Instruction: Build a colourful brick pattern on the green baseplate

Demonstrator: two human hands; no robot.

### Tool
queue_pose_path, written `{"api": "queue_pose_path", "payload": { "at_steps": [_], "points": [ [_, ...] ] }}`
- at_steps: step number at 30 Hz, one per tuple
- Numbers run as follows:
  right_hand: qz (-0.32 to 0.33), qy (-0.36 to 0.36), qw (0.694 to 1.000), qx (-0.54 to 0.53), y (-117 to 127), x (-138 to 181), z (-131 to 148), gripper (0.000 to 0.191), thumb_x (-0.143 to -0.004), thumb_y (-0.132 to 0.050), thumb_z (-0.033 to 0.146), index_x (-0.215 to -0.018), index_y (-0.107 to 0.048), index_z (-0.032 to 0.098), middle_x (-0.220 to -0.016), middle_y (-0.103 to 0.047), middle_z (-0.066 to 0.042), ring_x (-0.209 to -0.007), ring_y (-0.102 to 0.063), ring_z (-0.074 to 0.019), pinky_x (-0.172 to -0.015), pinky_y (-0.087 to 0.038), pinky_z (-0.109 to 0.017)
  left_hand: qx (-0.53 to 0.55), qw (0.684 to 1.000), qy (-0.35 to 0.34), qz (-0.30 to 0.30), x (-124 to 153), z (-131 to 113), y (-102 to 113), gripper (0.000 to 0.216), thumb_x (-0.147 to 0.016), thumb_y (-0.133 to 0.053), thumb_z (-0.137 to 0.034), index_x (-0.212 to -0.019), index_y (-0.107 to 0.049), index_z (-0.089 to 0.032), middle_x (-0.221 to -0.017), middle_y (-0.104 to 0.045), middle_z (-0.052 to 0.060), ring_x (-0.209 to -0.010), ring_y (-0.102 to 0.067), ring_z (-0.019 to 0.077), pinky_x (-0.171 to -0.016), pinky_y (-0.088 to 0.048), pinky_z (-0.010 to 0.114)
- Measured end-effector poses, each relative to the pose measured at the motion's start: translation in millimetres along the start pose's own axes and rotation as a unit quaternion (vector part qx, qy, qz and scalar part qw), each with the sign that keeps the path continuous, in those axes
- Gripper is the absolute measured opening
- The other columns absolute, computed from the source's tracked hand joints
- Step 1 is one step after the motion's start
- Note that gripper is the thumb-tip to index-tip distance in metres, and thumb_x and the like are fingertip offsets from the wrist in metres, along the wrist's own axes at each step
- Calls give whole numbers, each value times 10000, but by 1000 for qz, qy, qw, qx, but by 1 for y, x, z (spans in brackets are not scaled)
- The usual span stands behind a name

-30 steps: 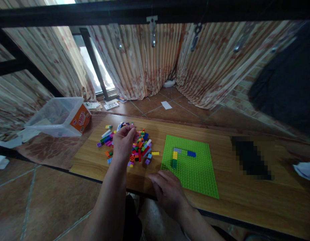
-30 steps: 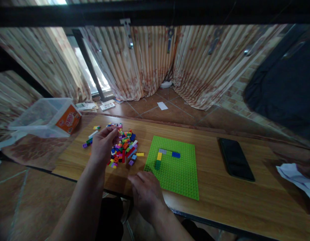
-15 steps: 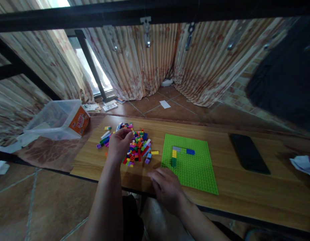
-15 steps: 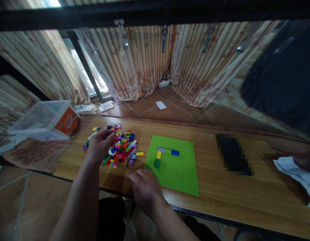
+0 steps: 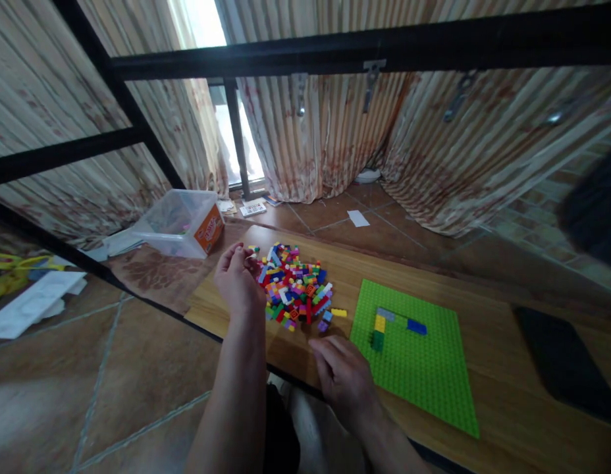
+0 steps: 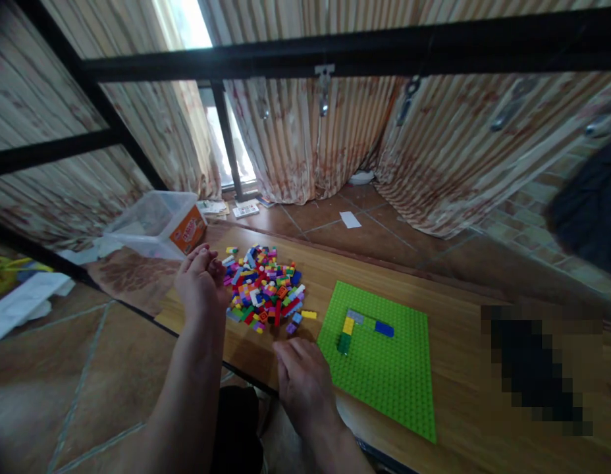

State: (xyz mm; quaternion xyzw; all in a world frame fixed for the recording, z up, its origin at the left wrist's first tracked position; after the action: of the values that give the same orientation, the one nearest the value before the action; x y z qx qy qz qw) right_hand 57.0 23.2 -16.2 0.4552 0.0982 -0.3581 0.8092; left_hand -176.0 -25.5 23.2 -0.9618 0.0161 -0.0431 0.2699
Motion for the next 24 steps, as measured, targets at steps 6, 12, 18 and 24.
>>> {"api": "queue_pose_path", "payload": {
  "at_steps": [6, 12, 18, 24],
  "points": [
    [-35, 13, 999, -4, -13, -13, 12, 209, -931, -497, 162, -1019, -681, 204, -937, -665, -73, -875, -605, -192, -787, -502, -355, 25, 999, -5, -40, -14, -10, 18, 236, -631, -660, -253, -843, -602, -169, -678, -586, -41, -503, -484, 37, -509, -378, 163],
    [-34, 35, 998, 47, -33, -31, 29, 246, -904, -542, 191, -1120, -655, 224, -1177, -586, -117, -1078, -528, -264, -896, -463, -463, 47, 997, 4, -60, -25, -16, 34, 207, -648, -646, -226, -842, -600, -171, -674, -586, -50, -506, -490, 33, -524, -382, 164],
    [-9, 57, 993, 105, -62, -56, 46, 307, -885, -585, 273, -1189, -622, 249, -1383, -463, -137, -1207, -428, -322, -957, -402, -545, 58, 996, 18, -63, -30, -21, 40, 196, -645, -648, -213, -831, -608, -167, -664, -586, -49, -505, -493, 35, -519, -386, 169],
    [-20, 16, 994, 109, -77, -66, 45, 208, -876, -581, 193, -1060, -669, 236, -1353, -518, -128, -1242, -416, -313, -998, -351, -545, 63, 996, 35, -54, -34, -23, 42, 185, -642, -656, -200, -818, -607, -166, -662, -588, -52, -501, -499, 34, -521, -390, 172]
  ]
}}
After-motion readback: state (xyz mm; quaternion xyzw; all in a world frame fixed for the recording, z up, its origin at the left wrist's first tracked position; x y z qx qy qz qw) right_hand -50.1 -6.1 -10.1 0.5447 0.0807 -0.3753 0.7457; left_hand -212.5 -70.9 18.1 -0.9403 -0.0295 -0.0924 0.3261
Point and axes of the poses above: each hand's wrist, its own x-axis away from the middle knuckle, its own y-axis out of the back of the hand, z = x × y, the point moved 9 cm from there along -x, towards the middle knuckle
